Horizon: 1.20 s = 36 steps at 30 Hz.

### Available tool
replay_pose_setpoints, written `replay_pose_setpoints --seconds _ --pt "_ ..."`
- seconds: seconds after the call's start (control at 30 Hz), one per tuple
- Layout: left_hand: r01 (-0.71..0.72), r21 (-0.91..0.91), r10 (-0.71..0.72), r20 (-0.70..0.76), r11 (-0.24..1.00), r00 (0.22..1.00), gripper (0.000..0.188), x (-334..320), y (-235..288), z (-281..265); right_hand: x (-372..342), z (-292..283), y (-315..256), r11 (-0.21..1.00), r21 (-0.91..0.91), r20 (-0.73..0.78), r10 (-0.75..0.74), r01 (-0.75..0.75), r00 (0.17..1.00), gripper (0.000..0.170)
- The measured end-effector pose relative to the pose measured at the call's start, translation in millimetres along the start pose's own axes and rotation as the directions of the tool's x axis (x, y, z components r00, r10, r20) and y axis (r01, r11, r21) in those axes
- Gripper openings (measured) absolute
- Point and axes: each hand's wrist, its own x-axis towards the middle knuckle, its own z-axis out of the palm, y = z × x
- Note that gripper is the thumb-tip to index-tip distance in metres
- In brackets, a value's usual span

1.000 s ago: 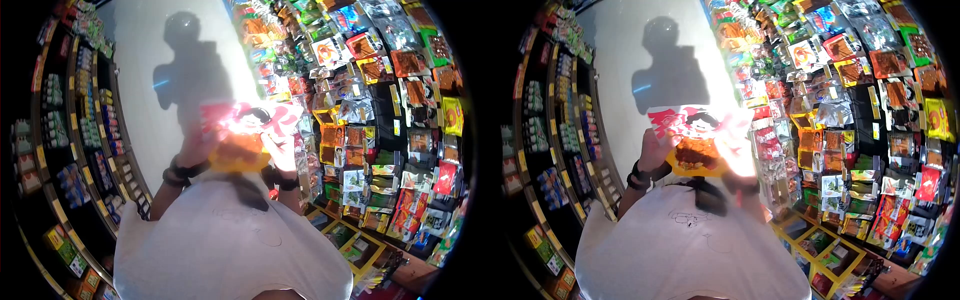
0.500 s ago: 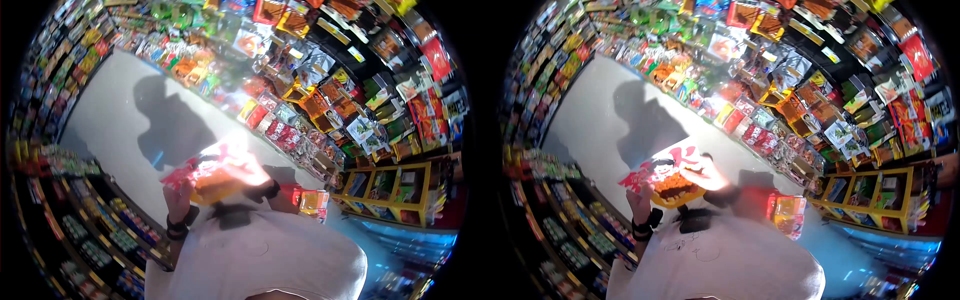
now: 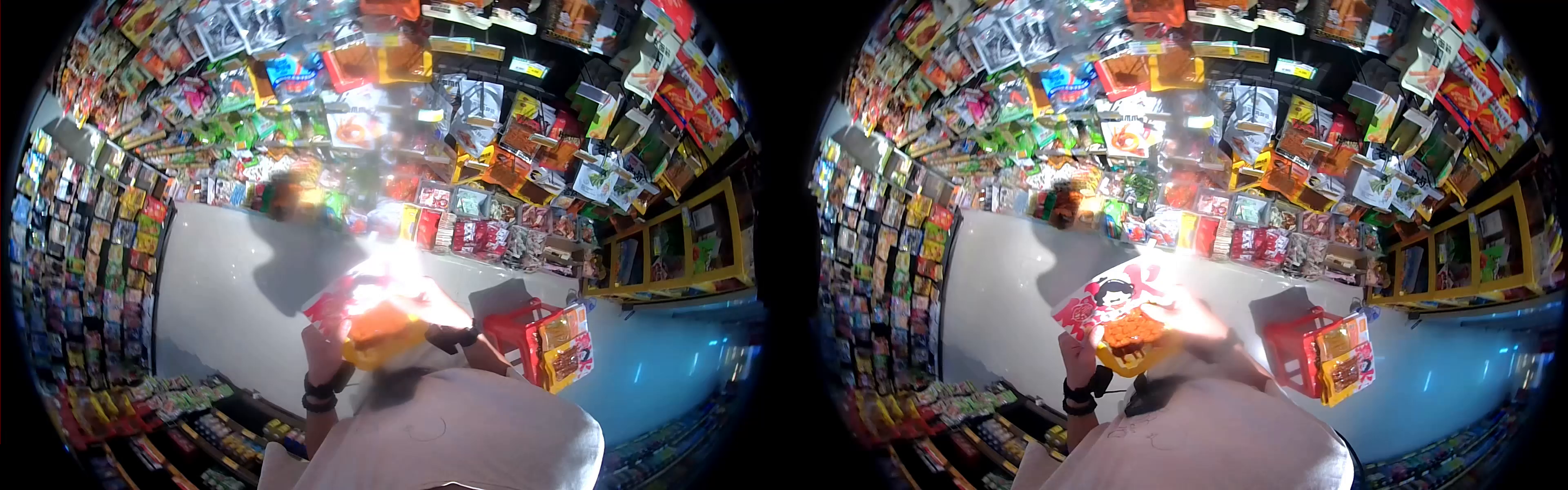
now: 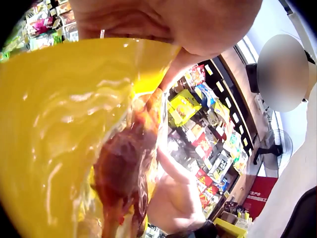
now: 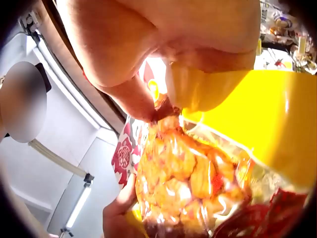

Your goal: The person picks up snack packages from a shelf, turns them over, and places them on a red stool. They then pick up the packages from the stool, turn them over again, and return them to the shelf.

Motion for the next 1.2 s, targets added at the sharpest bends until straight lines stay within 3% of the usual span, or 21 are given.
replay_pose_setpoints --seconds 0.07,0.1,0.13,0.2,0.27,0.33,0.37,0.4,0.47,0.5,0.53,0.6,0.67,0.7,0.8,0.87,1.0,1.07,1.1,1.2 --pt "-0.045 0.068 0.043 0.033 0.997 0.999 0.011 27.0 24.0 17.6 4.2 -13.9 -47.6 0.995 0.066 0.059 -0.078 0.074 0.995 0.033" --pt "-0.172 0.074 0.17 0.037 0.982 0.985 0.014 39.5 31.6 26.7 6.2 -23.7 -53.0 0.994 0.078 0.074 -0.083 0.077 0.994 0.029" --pt "-0.085 0.026 0.082 0.09 0.996 0.993 0.016 46.9 42.4 31.0 7.3 -31.1 -56.7 0.988 0.152 0.063 -0.032 0.022 0.998 0.028" --pt "-0.064 -0.073 0.073 0.131 0.995 0.989 0.018 62.1 35.1 39.1 17.3 -50.1 -47.1 0.964 -0.094 -0.033 -0.251 0.247 0.967 0.024" --pt "-0.209 0.046 0.193 0.232 0.977 0.953 0.02 79.8 29.2 41.6 17.3 -61.7 -43.4 0.936 -0.02 -0.151 -0.35 0.351 0.925 0.023" --pt "-0.377 0.184 0.297 0.354 0.908 0.887 0.023 98.7 29.2 47.8 17.7 -81.1 -43.6 0.895 -0.045 -0.172 -0.445 0.444 0.879 0.021" --pt "-0.175 0.086 0.125 0.41 0.981 0.903 0.026 106.1 32.0 50.4 17.0 -80.4 -56.1 0.89 0.045 -0.237 -0.432 0.454 0.87 0.016" --pt "-0.166 0.056 0.126 0.431 0.985 0.894 0.025 115.1 30.5 54.5 11.6 -79.8 -71.7 0.915 0.175 -0.302 -0.302 0.364 0.904 0.013" --pt "-0.137 -0.008 0.125 0.472 0.991 0.873 0.025 131.5 18.5 64.3 20.9 -85.0 -71.8 0.925 0.067 -0.379 -0.323 0.374 0.867 0.011" --pt "-0.24 -0.055 0.241 0.422 0.969 0.874 0.025 136.0 1.1 68.7 27.3 -87.8 -71.6 0.946 -0.03 -0.424 -0.305 0.324 0.852 0.012" --pt "-0.169 -0.083 0.188 0.435 0.982 0.881 0.023 140.6 15.9 74.6 35.7 -87.0 -73.0 0.947 0.02 -0.469 -0.274 0.319 0.84 0.012" --pt "-0.159 -0.078 0.177 0.426 0.984 0.887 0.023 153.6 4.3 78.4 45.8 -94.5 -73.7 0.968 0.046 -0.432 -0.203 0.247 0.879 0.019" --pt "0.096 -0.219 0.001 0.406 0.971 0.914 0.023 171.8 35.2 82.9 67.3 -84.5 -81.9 0.958 0.021 -0.467 -0.245 0.287 0.849 0.02" --pt "0.021 -0.234 0.064 0.352 0.972 0.934 0.023 187.2 29.9 85.7 78.1 -85.2 -81.4 0.966 0.065 -0.492 -0.187 0.251 0.85 0.019" --pt "-0.077 -0.213 0.115 0.171 0.974 0.979 0.021 239.0 -9.1 86.3 121.0 -89.3 -81.8 0.951 -0.003 -0.511 -0.267 0.309 0.817 0.018" --pt "0.037 -0.256 0.022 0.223 0.966 0.975 0.018 283.1 -17.6 85.3 150.4 -92.4 -97.8 0.962 -0.008 -0.512 -0.24 0.275 0.825 0.019" --pt "-0.023 -0.253 0.093 0.271 0.967 0.958 0.02 382.3 -28.8 95.9 240.7 -112.9 -120.0 0.959 0.059 -0.611 -0.184 0.276 0.77 0.014" --pt "-0.006 -0.458 0.144 0.267 0.889 0.953 0.021 433.3 -23.0 109.2 288.2 -132.3 -130.5 0.949 0.009 -0.65 -0.233 0.314 0.723 0.019" --pt "-0.052 -0.468 0.189 0.252 0.882 0.949 0.022 463.5 -33.0 117.7 306.7 -148.8 -134.0 0.957 -0.003 -0.626 -0.227 0.289 0.746 0.019" --pt "-0.103 -0.464 0.232 0.231 0.88 0.945 0.023 540.6 -38.2 138.8 362.3 -176.8 -157.4 0.96 -0.082 -0.692 -0.249 0.269 0.678 0.019"
